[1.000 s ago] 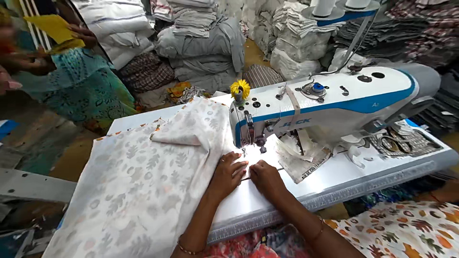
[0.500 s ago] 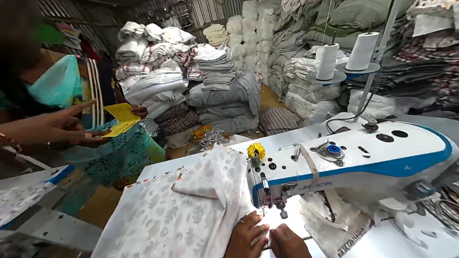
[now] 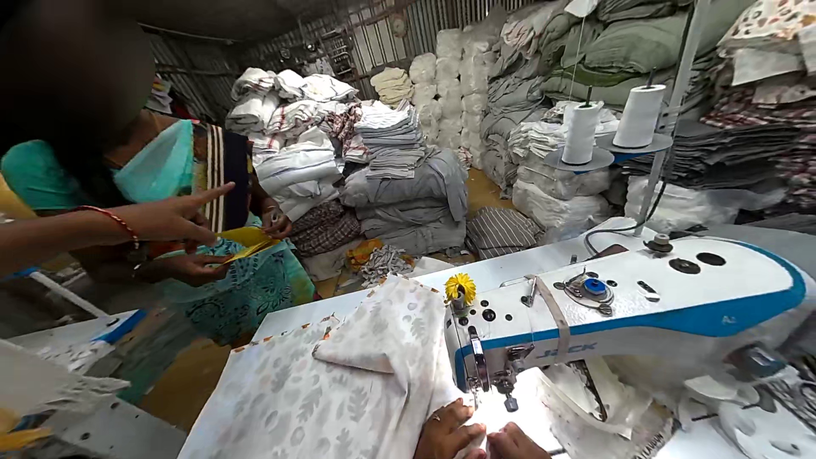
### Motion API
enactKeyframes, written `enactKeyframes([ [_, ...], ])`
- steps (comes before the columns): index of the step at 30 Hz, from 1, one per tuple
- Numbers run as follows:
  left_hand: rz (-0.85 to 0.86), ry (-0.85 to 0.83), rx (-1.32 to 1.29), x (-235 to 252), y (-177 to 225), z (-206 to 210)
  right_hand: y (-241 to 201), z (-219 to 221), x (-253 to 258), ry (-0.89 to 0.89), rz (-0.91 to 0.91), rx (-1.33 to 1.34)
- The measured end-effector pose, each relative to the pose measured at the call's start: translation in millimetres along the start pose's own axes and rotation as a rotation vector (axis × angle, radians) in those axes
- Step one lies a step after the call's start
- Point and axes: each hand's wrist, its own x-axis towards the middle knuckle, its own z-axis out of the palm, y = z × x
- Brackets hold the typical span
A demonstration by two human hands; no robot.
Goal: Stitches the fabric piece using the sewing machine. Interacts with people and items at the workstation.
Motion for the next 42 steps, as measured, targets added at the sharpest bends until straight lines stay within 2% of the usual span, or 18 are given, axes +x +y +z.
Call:
enactKeyframes([
  [8, 0.004, 0.017, 0.023, -5, 0, 5, -2, 0, -7, -0.022, 0.021, -0.027],
  [12, -0.005, 0.025, 0.043, -4, -4, 4, -10, -16, 0, -0.139, 0.111, -0.013],
  [15, 0.002, 0.034, 0.101, -5, -4, 6, -6, -9, -6, -0.061, 0.01, -0.112],
  [16, -0.008, 0.015, 0.104, -3, -2, 5, -11, -18, -3, -0.166, 0.041, -0.139],
  [18, -0.023, -0.014, 0.09, -2, 1, 1, -23, -50, 19, -0.543, 0.196, -0.137],
  [19, -0.009, -0.015, 0.092, -4, 2, 2, -20, -60, 29, -0.663, 0.216, -0.115],
  [20, 0.021, -0.007, 0.088, -6, 0, 3, -11, -64, 34, -0.709, 0.181, -0.081],
  [23, 0.148, 0.029, 0.13, -10, -3, 7, 22, -61, 37, -0.668, -0.067, 0.021],
  [28, 0.298, 0.096, 0.217, -15, 15, 18, 48, -46, 25, -0.392, -0.485, 0.038],
  [29, 0.282, 0.118, 0.221, -16, 21, 22, 49, -45, 24, -0.36, -0.508, 0.035],
  [31, 0.201, 0.169, 0.24, -16, 33, 29, 43, -43, 24, -0.348, -0.436, 0.001],
  [34, -0.051, 0.226, 0.167, -9, 42, 29, 25, -43, 26, -0.375, -0.189, -0.037],
  [37, -0.301, 0.217, -0.029, 4, 46, 16, 28, -42, 29, -0.359, -0.157, 0.032],
  [39, -0.304, 0.197, 0.013, 6, 46, 17, 36, -44, 29, -0.361, -0.248, 0.055],
  [42, -0.128, 0.224, 0.264, -1, 41, 34, 40, -32, 24, -0.256, -0.379, -0.05],
])
